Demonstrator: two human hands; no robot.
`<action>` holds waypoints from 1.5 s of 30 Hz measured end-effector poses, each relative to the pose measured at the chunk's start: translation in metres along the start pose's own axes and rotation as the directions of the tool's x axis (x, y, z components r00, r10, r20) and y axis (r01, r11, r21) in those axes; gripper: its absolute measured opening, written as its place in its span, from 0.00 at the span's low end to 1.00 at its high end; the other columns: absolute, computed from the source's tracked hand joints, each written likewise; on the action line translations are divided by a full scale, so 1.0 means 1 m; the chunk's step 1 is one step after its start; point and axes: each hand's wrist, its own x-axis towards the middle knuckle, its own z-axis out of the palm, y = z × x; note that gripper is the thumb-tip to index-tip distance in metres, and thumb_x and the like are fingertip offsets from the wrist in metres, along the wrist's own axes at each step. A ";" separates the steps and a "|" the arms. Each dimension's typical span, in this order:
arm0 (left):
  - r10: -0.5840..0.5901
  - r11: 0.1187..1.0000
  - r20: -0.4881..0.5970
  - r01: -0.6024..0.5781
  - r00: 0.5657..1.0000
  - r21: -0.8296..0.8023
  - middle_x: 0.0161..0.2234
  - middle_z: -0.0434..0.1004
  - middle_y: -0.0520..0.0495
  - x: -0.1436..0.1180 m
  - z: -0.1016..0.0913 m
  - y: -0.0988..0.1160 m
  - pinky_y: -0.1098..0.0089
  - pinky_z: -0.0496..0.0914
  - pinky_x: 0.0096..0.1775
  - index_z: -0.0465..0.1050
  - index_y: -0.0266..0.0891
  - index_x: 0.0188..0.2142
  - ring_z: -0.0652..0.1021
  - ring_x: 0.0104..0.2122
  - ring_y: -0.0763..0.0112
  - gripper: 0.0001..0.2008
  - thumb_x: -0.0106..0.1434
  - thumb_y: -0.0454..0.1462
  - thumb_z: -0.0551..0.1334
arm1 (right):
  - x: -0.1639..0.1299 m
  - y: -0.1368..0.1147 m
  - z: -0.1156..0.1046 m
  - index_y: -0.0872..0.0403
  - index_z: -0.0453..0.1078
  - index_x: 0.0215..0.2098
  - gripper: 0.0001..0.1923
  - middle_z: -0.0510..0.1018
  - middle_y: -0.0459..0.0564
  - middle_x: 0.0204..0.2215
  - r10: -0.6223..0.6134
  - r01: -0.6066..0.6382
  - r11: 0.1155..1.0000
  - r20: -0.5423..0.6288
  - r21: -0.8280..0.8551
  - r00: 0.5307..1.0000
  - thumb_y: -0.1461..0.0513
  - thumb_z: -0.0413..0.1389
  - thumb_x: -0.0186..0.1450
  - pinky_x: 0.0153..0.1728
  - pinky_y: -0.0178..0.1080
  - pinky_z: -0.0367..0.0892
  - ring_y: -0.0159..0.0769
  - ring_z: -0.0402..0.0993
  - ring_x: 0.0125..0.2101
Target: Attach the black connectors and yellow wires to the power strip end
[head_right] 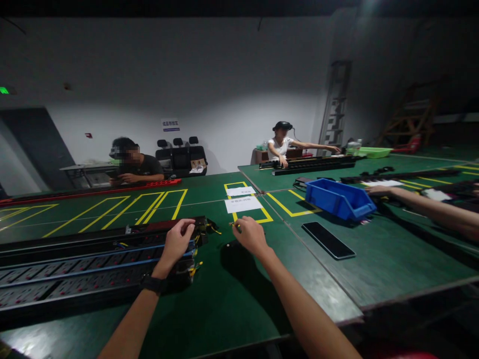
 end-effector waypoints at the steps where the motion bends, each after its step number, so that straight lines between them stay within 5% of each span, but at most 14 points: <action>1: -0.017 0.998 -0.010 0.017 1.000 0.055 0.40 0.82 0.43 0.001 -0.001 -0.003 0.65 0.73 0.45 0.77 0.39 0.42 0.80 0.38 0.64 0.12 0.66 0.40 0.57 | 0.000 0.005 -0.002 0.53 0.77 0.33 0.10 0.77 0.50 0.33 0.029 -0.029 0.995 0.003 -0.096 1.000 0.60 0.55 0.69 0.31 0.34 0.57 0.36 0.71 0.36; 8: -0.006 0.873 0.188 -0.086 0.982 0.480 0.45 0.81 0.43 -0.006 -0.001 -0.010 0.60 0.69 0.49 0.77 0.41 0.44 0.77 0.47 0.57 0.12 0.66 0.37 0.56 | 0.000 0.015 -0.001 0.54 0.78 0.33 0.13 0.80 0.55 0.37 0.152 -0.101 0.955 0.168 -0.280 0.974 0.62 0.52 0.70 0.34 0.35 0.62 0.41 0.73 0.41; 15: -0.075 0.822 0.312 -0.118 0.947 0.557 0.50 0.79 0.42 -0.009 0.002 -0.007 0.59 0.67 0.50 0.74 0.43 0.51 0.74 0.52 0.55 0.15 0.68 0.40 0.56 | -0.001 0.010 -0.003 0.55 0.80 0.38 0.10 0.82 0.57 0.40 0.170 -0.111 0.967 0.254 -0.230 0.952 0.64 0.55 0.68 0.38 0.37 0.64 0.45 0.75 0.44; 23: -0.047 0.804 0.281 -0.131 0.959 0.580 0.47 0.78 0.44 -0.014 0.002 -0.002 0.60 0.66 0.50 0.76 0.44 0.47 0.74 0.51 0.57 0.13 0.67 0.40 0.57 | 0.006 0.000 0.008 0.53 0.77 0.40 0.12 0.81 0.54 0.39 0.106 -0.086 0.985 0.133 -0.146 0.985 0.61 0.50 0.72 0.38 0.34 0.62 0.40 0.75 0.43; 27: -0.052 0.806 0.232 -0.097 0.971 0.584 0.45 0.77 0.44 -0.014 0.001 0.000 0.62 0.66 0.50 0.77 0.44 0.44 0.74 0.49 0.58 0.11 0.66 0.39 0.58 | 0.027 -0.023 0.030 0.53 0.77 0.42 0.11 0.81 0.52 0.40 0.040 -0.032 0.999 0.208 -0.041 0.977 0.59 0.53 0.71 0.39 0.34 0.62 0.39 0.76 0.43; 31: -0.063 0.827 0.187 -0.054 0.980 0.560 0.40 0.75 0.43 -0.012 0.000 -0.005 0.66 0.67 0.46 0.76 0.41 0.40 0.76 0.45 0.61 0.08 0.65 0.37 0.59 | 0.050 -0.047 0.057 0.53 0.75 0.51 0.17 0.80 0.54 0.46 0.088 -0.091 0.996 0.228 0.002 0.970 0.55 0.56 0.69 0.40 0.34 0.64 0.40 0.76 0.45; 34: -0.058 0.838 0.185 -0.054 0.981 0.544 0.39 0.75 0.44 -0.012 0.000 -0.009 0.66 0.67 0.45 0.76 0.41 0.39 0.76 0.43 0.62 0.07 0.65 0.36 0.58 | 0.063 -0.057 0.073 0.54 0.76 0.48 0.13 0.80 0.55 0.45 0.159 -0.153 0.987 0.224 -0.045 0.962 0.59 0.54 0.69 0.41 0.34 0.65 0.40 0.77 0.45; 39: -0.050 0.827 0.174 -0.057 0.983 0.559 0.39 0.76 0.44 -0.013 0.002 -0.008 0.66 0.67 0.45 0.75 0.42 0.39 0.76 0.43 0.62 0.07 0.65 0.37 0.58 | 0.078 -0.048 0.076 0.57 0.77 0.45 0.15 0.80 0.60 0.44 0.183 -0.121 0.958 0.228 -0.258 0.956 0.67 0.49 0.70 0.41 0.36 0.67 0.42 0.77 0.44; 45: -0.069 0.818 0.185 -0.051 0.980 0.574 0.40 0.76 0.44 -0.014 0.002 -0.006 0.65 0.67 0.45 0.75 0.42 0.39 0.77 0.44 0.61 0.07 0.65 0.38 0.58 | 0.079 -0.019 0.063 0.59 0.77 0.47 0.18 0.78 0.64 0.48 0.083 0.016 0.952 0.308 -0.306 0.948 0.72 0.47 0.69 0.46 0.39 0.68 0.46 0.73 0.52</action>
